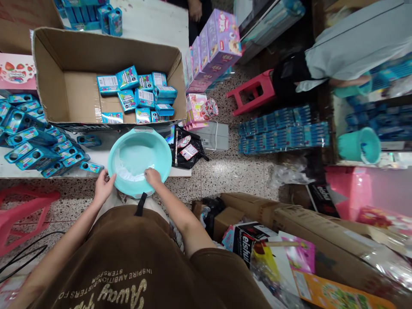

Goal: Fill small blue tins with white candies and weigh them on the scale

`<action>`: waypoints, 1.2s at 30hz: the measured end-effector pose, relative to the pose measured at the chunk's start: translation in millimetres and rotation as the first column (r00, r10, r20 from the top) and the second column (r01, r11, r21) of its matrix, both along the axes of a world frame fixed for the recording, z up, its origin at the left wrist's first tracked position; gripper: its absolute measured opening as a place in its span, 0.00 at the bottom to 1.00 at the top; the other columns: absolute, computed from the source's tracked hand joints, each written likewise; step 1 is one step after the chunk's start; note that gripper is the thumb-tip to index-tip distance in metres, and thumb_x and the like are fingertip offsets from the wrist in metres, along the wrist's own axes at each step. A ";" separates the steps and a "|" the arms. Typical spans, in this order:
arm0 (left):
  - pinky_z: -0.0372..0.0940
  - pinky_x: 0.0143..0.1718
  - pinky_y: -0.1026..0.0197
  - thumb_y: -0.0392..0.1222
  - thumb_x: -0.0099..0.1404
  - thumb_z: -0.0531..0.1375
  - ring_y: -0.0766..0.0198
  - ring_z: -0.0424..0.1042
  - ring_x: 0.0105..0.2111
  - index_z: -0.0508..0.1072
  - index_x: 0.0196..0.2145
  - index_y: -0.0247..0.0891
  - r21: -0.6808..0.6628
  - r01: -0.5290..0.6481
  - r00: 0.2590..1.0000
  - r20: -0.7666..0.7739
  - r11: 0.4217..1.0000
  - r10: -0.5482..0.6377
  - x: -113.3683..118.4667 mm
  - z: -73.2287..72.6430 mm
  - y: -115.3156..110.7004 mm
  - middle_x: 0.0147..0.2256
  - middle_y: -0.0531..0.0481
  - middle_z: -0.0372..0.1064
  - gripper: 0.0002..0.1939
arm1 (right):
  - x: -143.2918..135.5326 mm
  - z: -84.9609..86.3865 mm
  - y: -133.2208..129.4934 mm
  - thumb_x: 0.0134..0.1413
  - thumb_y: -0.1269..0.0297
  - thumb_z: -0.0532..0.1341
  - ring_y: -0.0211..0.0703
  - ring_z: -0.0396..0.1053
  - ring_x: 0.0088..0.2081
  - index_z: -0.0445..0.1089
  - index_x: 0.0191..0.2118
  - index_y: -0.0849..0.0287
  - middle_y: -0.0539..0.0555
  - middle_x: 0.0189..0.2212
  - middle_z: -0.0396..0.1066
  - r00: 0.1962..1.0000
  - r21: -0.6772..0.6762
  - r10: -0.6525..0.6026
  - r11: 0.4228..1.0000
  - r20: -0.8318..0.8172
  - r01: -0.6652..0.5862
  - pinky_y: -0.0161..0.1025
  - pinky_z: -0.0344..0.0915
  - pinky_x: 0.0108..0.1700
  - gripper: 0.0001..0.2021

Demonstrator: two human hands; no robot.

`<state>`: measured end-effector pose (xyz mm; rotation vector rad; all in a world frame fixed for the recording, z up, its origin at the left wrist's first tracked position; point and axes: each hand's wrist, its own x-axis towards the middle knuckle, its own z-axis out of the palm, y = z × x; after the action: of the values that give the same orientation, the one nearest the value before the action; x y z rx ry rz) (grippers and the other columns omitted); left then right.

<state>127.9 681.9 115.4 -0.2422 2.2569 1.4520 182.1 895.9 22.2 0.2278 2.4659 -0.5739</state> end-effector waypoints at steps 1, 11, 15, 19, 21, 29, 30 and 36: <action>0.65 0.33 0.65 0.52 0.57 0.58 0.65 0.70 0.31 0.64 0.35 0.40 -0.002 0.000 1.000 0.003 1.000 0.000 -0.2 -0.4 -0.1 0.33 0.52 0.68 0.14 | -0.2 1.4 5.1 0.57 0.69 0.54 0.43 0.68 0.40 0.73 0.39 0.58 0.57 0.40 0.72 1.000 0.016 -0.007 1.000 -0.001 0.007 0.34 0.60 0.38 0.10; 0.65 0.32 0.65 0.50 0.56 0.58 0.65 0.70 0.31 0.64 0.35 0.40 -0.010 0.014 1.000 -0.008 1.000 -0.014 -1.6 -0.2 -0.5 0.33 0.51 0.69 0.13 | -7.0 8.7 16.4 0.52 0.59 0.62 0.45 0.67 0.42 0.71 0.35 0.58 0.55 0.39 0.71 0.990 -0.030 0.142 0.989 -0.020 -0.142 0.34 0.59 0.38 0.08; 0.65 0.32 0.64 0.50 0.56 0.59 0.64 0.70 0.31 0.64 0.35 0.39 -0.012 0.004 1.000 -0.001 1.000 -0.004 -1.6 -0.2 -0.1 0.34 0.51 0.69 0.13 | -11.4 5.7 18.4 0.51 0.62 0.63 0.45 0.68 0.38 0.72 0.30 0.59 0.56 0.36 0.72 0.985 -0.021 0.172 0.985 0.025 -0.172 0.36 0.58 0.36 0.06; 0.65 0.32 0.64 0.50 0.55 0.59 0.64 0.70 0.31 0.65 0.35 0.40 -0.018 -0.001 1.000 0.012 1.000 0.001 -1.8 0.0 0.1 0.33 0.51 0.69 0.14 | -17.8 8.9 36.9 0.57 0.65 0.57 0.48 0.67 0.42 0.71 0.37 0.61 0.60 0.40 0.70 0.995 0.063 0.104 0.993 -0.008 -0.104 0.38 0.59 0.38 0.08; 0.65 0.32 0.64 0.50 0.55 0.59 0.64 0.70 0.31 0.64 0.35 0.40 -0.018 -0.004 1.000 0.011 1.000 0.004 -1.7 -0.4 0.1 0.33 0.51 0.69 0.14 | -19.2 12.1 44.6 0.58 0.65 0.56 0.49 0.65 0.44 0.69 0.40 0.61 0.61 0.42 0.69 0.996 0.087 0.082 0.993 -0.034 -0.079 0.38 0.59 0.40 0.08; 0.62 0.31 0.63 0.52 0.59 0.55 0.64 0.68 0.27 0.62 0.36 0.41 -0.133 0.098 0.993 -0.046 0.986 -0.105 -6.8 3.8 -0.3 0.31 0.52 0.66 0.13 | -9.5 21.7 46.4 0.57 0.66 0.55 0.50 0.62 0.46 0.67 0.47 0.61 0.61 0.43 0.65 0.977 0.039 -0.023 0.999 -0.212 0.032 0.41 0.59 0.47 0.13; 0.62 0.30 0.62 0.52 0.60 0.54 0.63 0.67 0.26 0.62 0.36 0.41 -0.202 0.137 0.988 -0.037 0.970 -0.148 -9.2 6.3 -0.5 0.28 0.52 0.65 0.13 | -6.6 23.9 47.5 0.58 0.66 0.54 0.51 0.61 0.46 0.67 0.47 0.62 0.61 0.43 0.65 0.966 0.033 -0.064 0.997 -0.250 0.075 0.42 0.59 0.48 0.12; 0.62 0.31 0.53 0.53 0.61 0.52 0.48 0.71 0.29 0.66 0.35 0.37 -0.638 0.490 0.848 0.193 0.594 -0.493 -23.2 37.9 -5.2 0.27 0.41 0.68 0.16 | 20.8 32.3 57.1 0.57 0.64 0.54 0.56 0.57 0.51 0.64 0.51 0.64 0.66 0.48 0.62 0.789 0.039 -0.406 0.879 -0.461 0.475 0.50 0.54 0.54 0.17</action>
<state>104.7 676.7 153.3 0.1815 2.4860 0.3096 202.9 953.0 54.5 0.8446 2.9205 -0.6883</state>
